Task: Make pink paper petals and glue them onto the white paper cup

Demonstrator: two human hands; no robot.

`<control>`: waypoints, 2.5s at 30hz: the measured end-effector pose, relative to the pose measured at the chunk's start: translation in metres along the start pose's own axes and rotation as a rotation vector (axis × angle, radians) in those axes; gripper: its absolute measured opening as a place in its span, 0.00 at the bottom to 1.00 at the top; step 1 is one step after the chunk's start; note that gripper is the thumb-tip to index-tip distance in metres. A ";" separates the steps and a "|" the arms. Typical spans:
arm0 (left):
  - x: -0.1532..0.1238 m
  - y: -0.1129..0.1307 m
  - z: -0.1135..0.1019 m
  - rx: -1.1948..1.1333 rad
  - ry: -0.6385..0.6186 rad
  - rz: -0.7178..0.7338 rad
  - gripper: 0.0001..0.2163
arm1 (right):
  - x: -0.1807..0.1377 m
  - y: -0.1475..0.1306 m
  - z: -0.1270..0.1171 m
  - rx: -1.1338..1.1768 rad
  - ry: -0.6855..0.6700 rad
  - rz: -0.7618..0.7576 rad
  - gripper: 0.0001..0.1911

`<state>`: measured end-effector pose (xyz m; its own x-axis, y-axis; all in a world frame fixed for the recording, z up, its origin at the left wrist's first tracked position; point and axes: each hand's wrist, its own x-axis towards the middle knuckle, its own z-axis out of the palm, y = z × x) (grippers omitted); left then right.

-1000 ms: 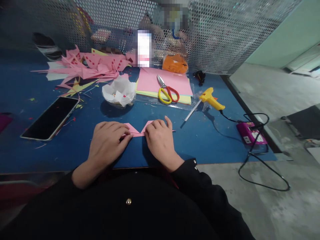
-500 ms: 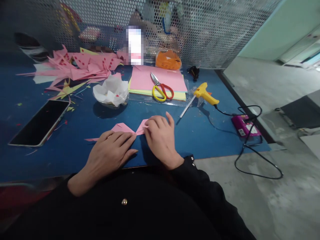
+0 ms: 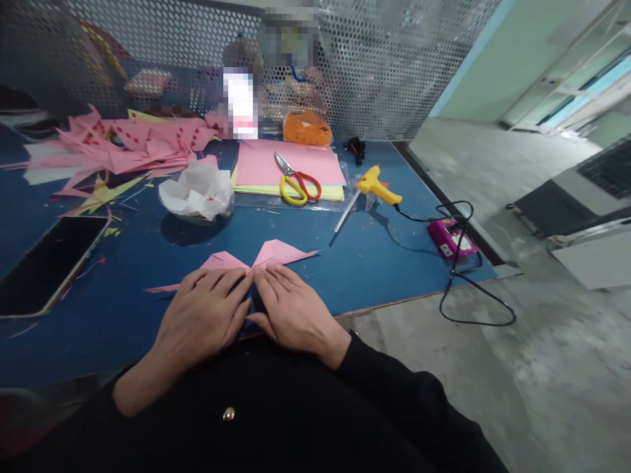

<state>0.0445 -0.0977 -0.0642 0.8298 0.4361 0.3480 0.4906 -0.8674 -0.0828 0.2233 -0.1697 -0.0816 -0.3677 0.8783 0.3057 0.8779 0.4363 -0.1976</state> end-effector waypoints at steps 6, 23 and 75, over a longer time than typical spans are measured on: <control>0.001 0.001 0.001 0.028 -0.022 -0.008 0.18 | -0.008 0.008 -0.002 -0.115 0.073 0.275 0.32; -0.012 0.010 0.007 -0.040 -0.005 -0.069 0.21 | -0.006 -0.002 0.005 -0.063 -0.005 0.089 0.31; 0.063 -0.080 -0.030 -0.297 0.092 -0.350 0.10 | 0.127 0.053 -0.040 -0.034 0.188 0.008 0.11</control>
<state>0.0494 -0.0078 -0.0074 0.5946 0.7031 0.3901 0.6280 -0.7090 0.3207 0.2355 -0.0429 -0.0160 -0.2997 0.8283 0.4735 0.8914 0.4200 -0.1705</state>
